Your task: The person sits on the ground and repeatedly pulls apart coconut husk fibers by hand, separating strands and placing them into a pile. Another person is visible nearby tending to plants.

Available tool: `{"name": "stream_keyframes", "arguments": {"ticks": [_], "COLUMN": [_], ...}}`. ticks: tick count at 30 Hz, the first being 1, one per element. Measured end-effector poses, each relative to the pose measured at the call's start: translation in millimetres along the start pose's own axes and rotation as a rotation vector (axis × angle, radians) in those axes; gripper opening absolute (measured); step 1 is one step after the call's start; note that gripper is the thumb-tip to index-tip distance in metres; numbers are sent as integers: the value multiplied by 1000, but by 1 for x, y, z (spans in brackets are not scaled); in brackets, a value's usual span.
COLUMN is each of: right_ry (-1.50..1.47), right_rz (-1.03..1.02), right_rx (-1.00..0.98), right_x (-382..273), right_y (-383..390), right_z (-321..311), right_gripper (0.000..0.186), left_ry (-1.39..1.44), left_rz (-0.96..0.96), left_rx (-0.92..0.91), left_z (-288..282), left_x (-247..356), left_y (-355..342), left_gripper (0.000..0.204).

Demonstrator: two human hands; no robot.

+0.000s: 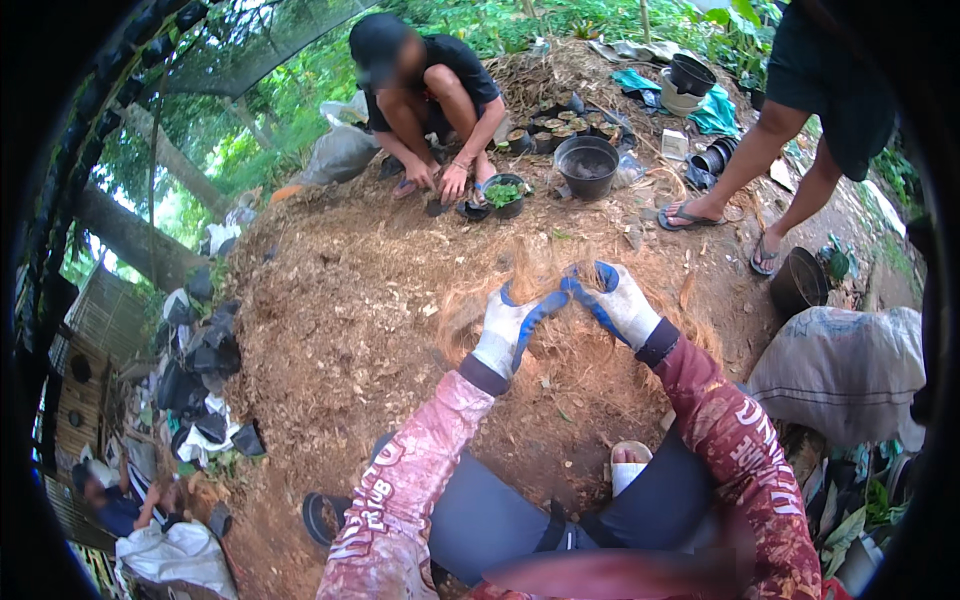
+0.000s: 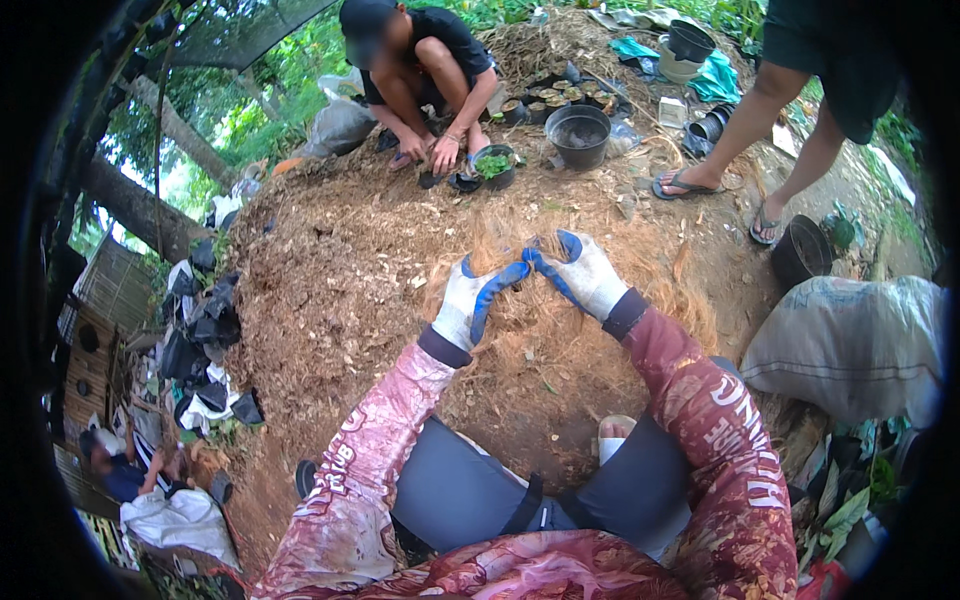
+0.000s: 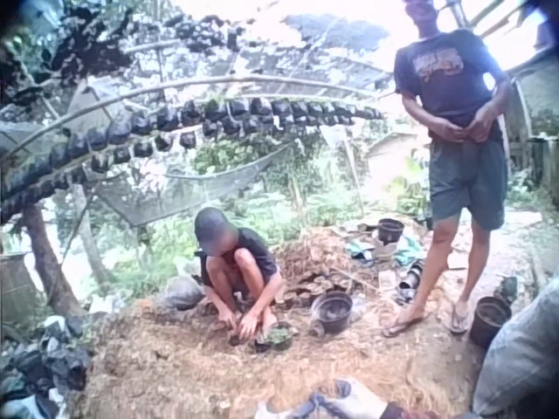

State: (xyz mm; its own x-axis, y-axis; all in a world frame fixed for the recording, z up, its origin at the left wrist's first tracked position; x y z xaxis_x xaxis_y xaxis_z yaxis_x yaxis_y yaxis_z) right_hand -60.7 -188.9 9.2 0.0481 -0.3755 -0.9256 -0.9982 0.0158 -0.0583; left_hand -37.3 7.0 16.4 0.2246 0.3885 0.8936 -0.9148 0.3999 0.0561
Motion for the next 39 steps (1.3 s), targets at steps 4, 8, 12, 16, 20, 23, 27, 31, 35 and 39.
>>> {"name": "stream_keyframes", "arguments": {"ticks": [4,8,12,16,20,23,27,31,35,39], "right_ry": [281,252,380,365,336,-40,372,565,560,761], "right_rz": [-122,-69,-112,-45,-159,19,-7,-268,-191,-33], "right_rx": [126,23,68,55,60,-53,116,169,151,299], "right_x": [-11,-16,-17,-17,-12,-2,1,-10,-13,2], "right_y": [-3,-6,-7,-5,-4,-9,-16,-14,-16,-25], "right_z": [9,20,34,40,37,37,37,42,46,33], "right_gripper": [40,35,33,35,22,17,20,43,37,51], "left_ry": [-133,-8,-43,-57,-27,70,7,-494,-67,-117], "left_rz": [65,118,153,113,167,231,193,297,292,268], "left_rx": [60,64,84,134,50,-41,26,116,94,120], "left_z": [-10,-26,-39,-44,-45,-44,-44,-41,-35,-32], "left_x": [7,10,6,0,-2,-1,-1,1,2,14], "left_y": [4,2,1,2,5,5,-1,-2,11,24], "left_gripper": [44,44,48,49,50,48,47,47,41,37]}}
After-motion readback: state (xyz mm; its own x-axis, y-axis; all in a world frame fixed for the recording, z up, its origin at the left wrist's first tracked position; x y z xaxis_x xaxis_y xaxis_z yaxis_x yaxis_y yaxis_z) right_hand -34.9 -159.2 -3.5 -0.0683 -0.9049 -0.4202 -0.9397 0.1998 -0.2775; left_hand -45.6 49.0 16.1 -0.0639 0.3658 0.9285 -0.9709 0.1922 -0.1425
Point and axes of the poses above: each hand's wrist, its own y-axis away from the middle knuckle, its own z-axis out of the palm, x = y × z, the point moved 1 cm from there along -y, towards the middle knuckle, and after that the axes turned 9 degrees about y, right-handed, at the moved point
